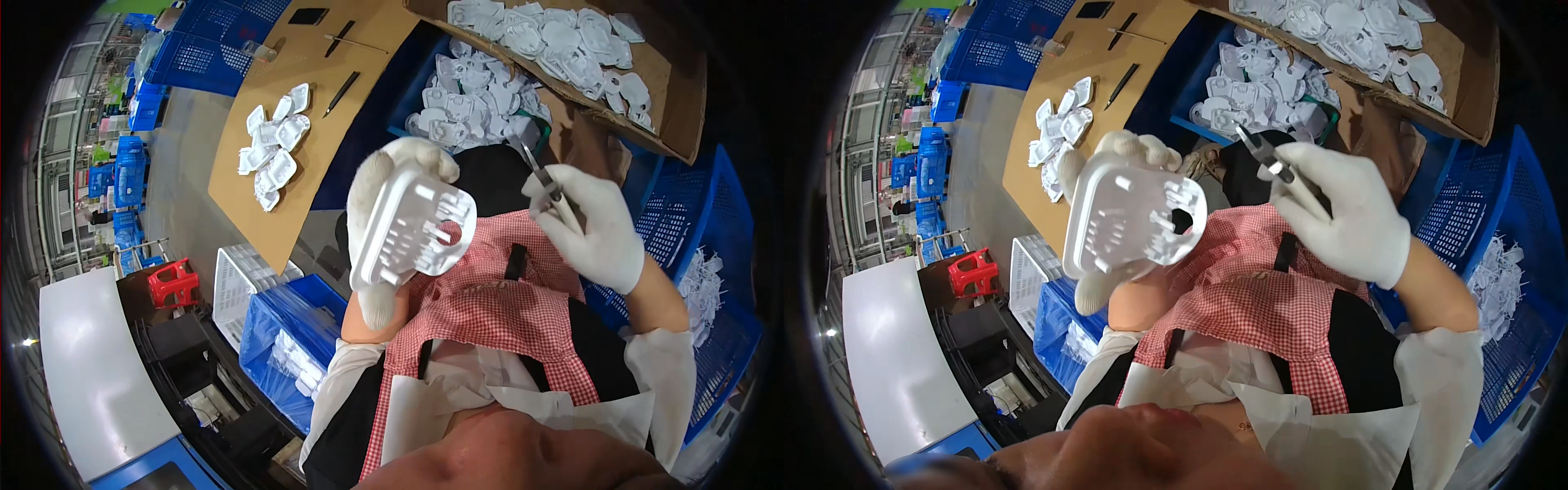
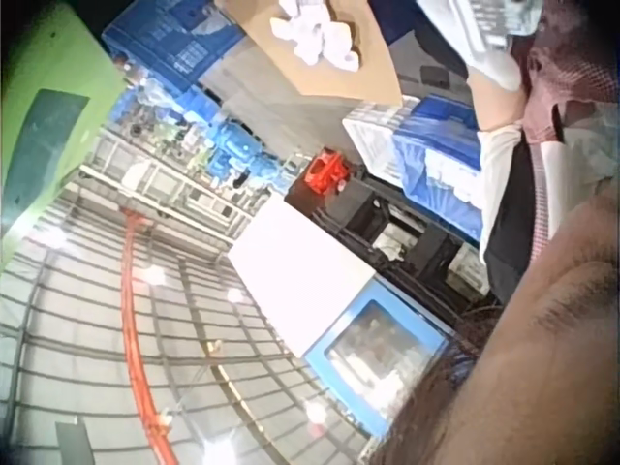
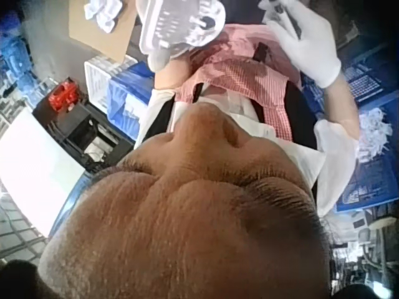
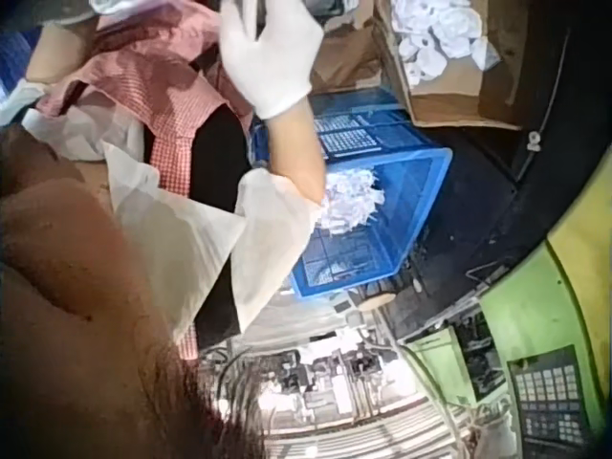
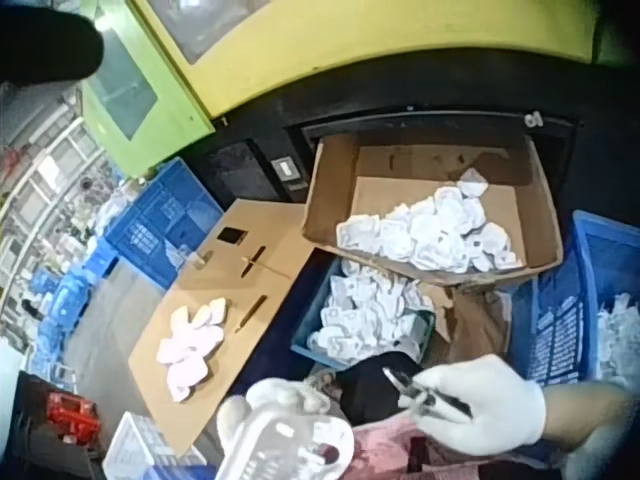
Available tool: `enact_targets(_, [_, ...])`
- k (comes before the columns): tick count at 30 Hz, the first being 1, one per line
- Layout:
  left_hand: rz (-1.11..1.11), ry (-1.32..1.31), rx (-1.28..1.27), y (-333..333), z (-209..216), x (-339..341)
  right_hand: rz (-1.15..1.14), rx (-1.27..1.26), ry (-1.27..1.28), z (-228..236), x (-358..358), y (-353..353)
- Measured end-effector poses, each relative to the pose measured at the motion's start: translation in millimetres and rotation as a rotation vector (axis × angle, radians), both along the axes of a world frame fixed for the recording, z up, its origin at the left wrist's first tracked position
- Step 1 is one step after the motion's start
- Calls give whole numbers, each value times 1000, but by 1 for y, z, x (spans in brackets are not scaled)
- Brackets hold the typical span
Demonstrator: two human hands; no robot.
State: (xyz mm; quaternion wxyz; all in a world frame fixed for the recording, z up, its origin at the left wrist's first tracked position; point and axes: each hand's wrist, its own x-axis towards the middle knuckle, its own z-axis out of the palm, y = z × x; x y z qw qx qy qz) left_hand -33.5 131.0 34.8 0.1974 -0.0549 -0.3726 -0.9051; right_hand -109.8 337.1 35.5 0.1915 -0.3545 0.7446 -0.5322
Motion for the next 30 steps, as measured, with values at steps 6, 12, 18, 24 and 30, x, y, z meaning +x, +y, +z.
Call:
enact_targets(6, [-150, -40, 54, 4, 5, 1, -39, -118, -169, -1, 13, -5])
enact_targets(12, [-146, -41, 17, 6, 5, 3, 8, -184, -504, -1, 16, -6])
enact_targets(18, [-26, 289, -71, 10, -28, -6, -26, -323, -630, -7, 22, -15])
enact_targets(24, [-167, -25, 223, 0, -47, -9, 102, -235, -465, -22, 19, -21])
enact_targets(30, [-61, -599, 497, -25, -100, -19, -220, -206, -525, -64, 4, -14])
